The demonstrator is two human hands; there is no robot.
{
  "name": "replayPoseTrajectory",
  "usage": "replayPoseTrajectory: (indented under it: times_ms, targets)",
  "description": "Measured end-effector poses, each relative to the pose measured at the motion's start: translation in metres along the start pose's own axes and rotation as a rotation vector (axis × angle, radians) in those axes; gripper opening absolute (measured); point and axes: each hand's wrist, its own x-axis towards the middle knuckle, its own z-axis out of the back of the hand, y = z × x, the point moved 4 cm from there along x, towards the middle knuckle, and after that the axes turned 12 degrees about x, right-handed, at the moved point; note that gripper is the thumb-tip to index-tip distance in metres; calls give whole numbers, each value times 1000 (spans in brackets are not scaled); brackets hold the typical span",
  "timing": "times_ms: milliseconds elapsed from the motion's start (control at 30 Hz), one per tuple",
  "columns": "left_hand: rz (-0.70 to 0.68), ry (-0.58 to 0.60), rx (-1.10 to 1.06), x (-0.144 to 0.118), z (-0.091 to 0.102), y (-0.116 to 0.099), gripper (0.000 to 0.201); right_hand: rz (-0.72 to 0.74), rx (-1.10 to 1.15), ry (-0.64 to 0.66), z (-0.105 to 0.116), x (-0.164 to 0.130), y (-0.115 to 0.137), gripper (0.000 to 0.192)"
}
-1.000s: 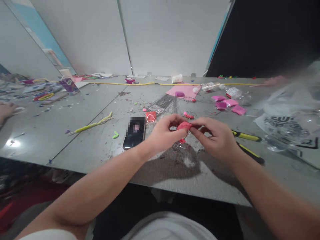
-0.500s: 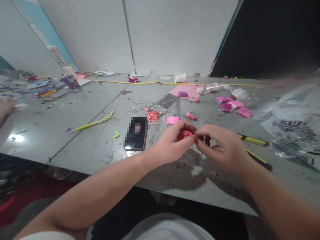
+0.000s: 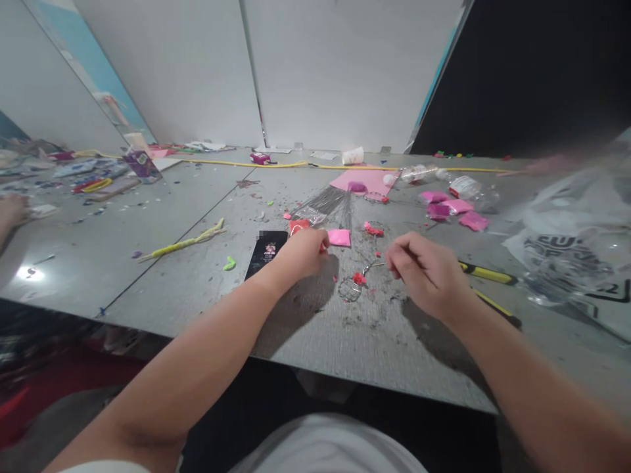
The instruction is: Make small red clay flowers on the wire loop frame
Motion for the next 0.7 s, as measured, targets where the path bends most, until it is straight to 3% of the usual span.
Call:
replayPoseTrajectory:
  times_ms: [167, 300, 400, 500, 567, 700]
  targets:
    - [-20, -2, 42, 0, -7, 6, 14, -83, 102, -54, -3, 3, -7, 14]
    - [-11, -109, -50, 1, 3, -6, 9, -179, 157, -72, -5, 4, -8, 18]
    - [-19, -140, -181, -2, 10, -21, 16, -144, 77, -54, -4, 3, -1, 22]
    - [-44, -71, -405, -8, 9, -36, 23, -3, -46, -22, -4, 0, 8, 17]
    - [-26, 42, -694, -13, 7, -44, 23, 71, -84, -8, -4, -3, 14, 15]
    - [9, 223, -1075, -22, 7, -57, 22, 120, -85, -38, -4, -9, 24, 15]
